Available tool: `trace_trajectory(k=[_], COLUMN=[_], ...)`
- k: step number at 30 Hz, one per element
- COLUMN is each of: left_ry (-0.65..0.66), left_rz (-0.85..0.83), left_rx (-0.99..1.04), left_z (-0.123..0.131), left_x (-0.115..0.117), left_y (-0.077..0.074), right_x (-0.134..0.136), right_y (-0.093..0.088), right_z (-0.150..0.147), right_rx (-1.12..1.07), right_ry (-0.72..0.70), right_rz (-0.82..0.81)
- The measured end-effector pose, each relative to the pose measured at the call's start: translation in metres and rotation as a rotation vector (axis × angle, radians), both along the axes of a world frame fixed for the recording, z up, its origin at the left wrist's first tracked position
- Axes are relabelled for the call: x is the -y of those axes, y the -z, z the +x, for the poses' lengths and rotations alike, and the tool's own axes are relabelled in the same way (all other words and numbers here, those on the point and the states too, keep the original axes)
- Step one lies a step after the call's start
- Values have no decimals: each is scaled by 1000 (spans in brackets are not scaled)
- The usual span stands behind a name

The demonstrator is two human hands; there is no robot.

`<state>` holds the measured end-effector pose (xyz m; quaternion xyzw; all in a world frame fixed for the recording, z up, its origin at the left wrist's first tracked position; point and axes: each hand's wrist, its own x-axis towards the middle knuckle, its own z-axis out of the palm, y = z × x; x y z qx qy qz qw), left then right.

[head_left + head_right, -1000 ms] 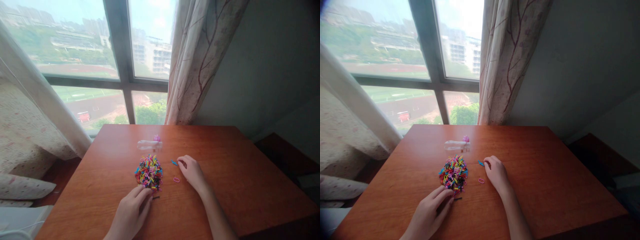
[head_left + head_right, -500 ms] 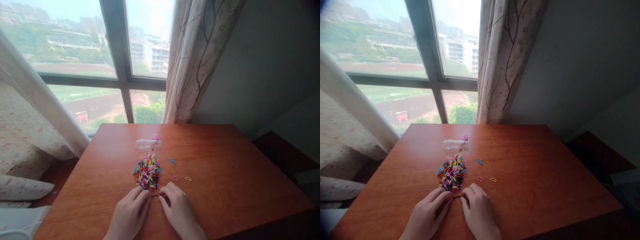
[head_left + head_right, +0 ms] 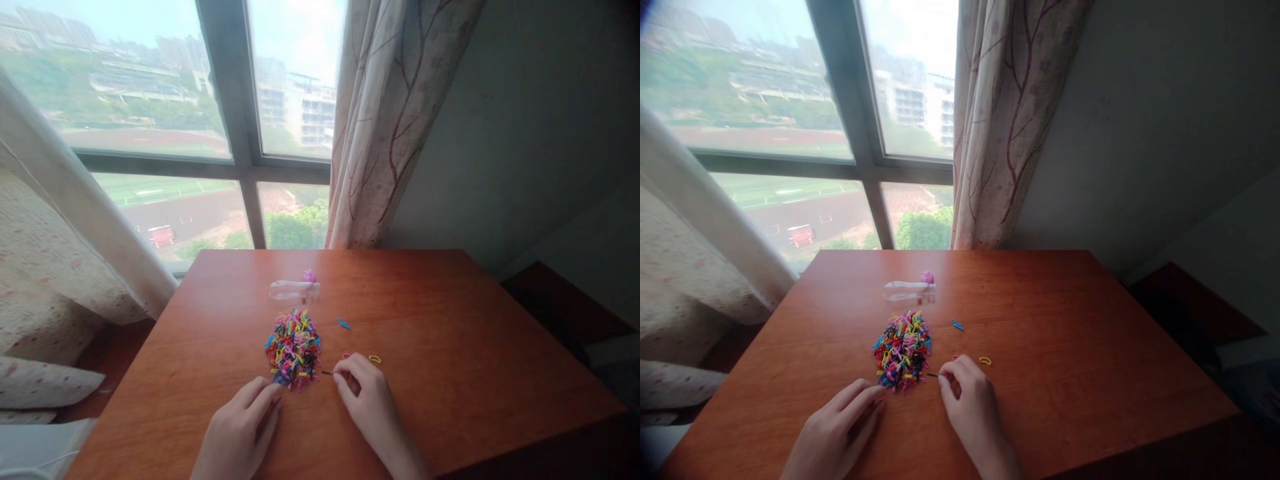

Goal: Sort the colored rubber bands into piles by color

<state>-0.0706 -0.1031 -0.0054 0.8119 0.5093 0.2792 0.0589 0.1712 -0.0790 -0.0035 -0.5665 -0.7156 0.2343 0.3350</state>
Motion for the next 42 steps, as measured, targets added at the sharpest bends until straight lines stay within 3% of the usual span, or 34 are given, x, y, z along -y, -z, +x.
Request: trace_trajectory(k=[10,15,19,33,36,42], left_ry=[107,69,33,-30,-44,-44], left_rz=[41,38,0,-109,-110,-116], left_rx=[-63,11,72,99,48,-81], left_z=[-6,-8,-9,-11,-10,-8], left_x=[-13,-17,-18,-19,-18,-17], left_y=[-5,-5,-6,0,1,5], right_x=[-47,-76,-80,-68,-53,-11], right_y=[11,15,21,18,11,4], right_z=[66,87,90,78,55,-8], right_rx=[131,180,175,70,1,-49], right_ry=[166,220,236,262,226,-6], right_rz=[69,74,75,97,96,23])
